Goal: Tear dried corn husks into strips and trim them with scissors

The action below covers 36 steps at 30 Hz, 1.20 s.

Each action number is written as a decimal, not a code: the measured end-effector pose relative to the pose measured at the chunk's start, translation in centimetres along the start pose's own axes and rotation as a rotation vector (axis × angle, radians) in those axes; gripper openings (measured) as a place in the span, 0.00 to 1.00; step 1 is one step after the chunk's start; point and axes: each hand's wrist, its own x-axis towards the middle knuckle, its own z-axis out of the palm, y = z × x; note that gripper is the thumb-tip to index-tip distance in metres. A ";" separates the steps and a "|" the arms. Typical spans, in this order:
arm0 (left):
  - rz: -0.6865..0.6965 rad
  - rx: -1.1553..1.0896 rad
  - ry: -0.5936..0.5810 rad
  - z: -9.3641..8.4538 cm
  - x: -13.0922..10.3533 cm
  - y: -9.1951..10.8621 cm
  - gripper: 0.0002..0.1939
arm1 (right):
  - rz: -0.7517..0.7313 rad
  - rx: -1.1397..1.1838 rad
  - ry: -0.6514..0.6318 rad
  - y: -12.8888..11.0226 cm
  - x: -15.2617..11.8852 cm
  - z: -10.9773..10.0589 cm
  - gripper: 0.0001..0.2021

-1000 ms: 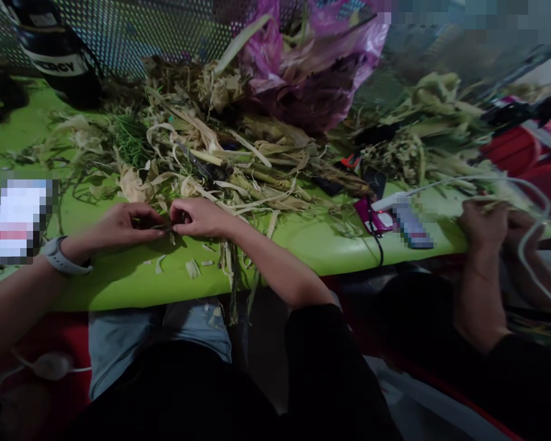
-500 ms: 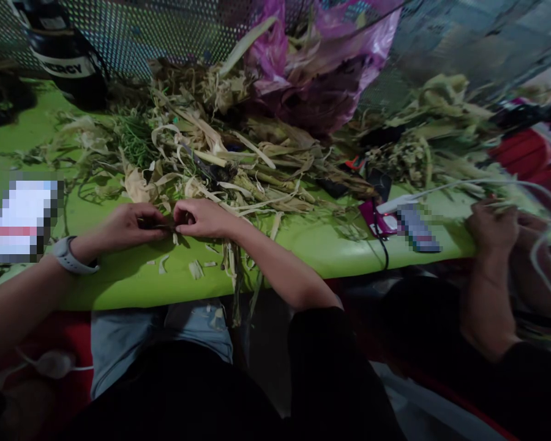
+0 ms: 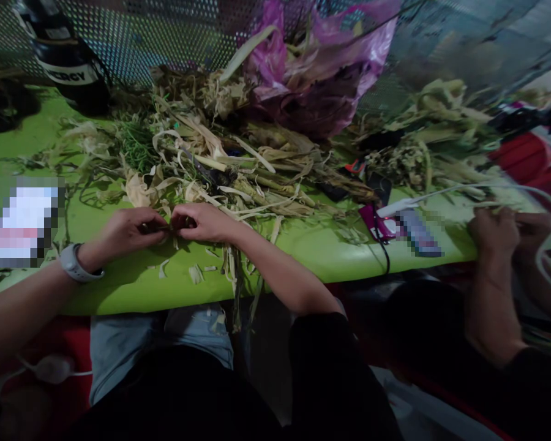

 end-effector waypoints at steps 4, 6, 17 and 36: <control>0.033 0.028 0.019 0.3 -0.1 -0.3 0.08 | -0.054 -0.053 0.010 0.3 0.0 0.1 0.10; 0.022 0.023 0.011 0.3 -0.1 -0.4 0.08 | -0.090 -0.081 0.010 0.5 0.1 0.1 0.10; 0.035 -0.017 -0.051 -0.3 0.2 0.0 0.10 | -0.136 -0.080 0.008 1.0 0.2 0.0 0.10; -0.066 -0.128 -0.072 0.4 0.3 -1.1 0.14 | -0.153 -0.037 0.053 1.3 0.1 0.3 0.06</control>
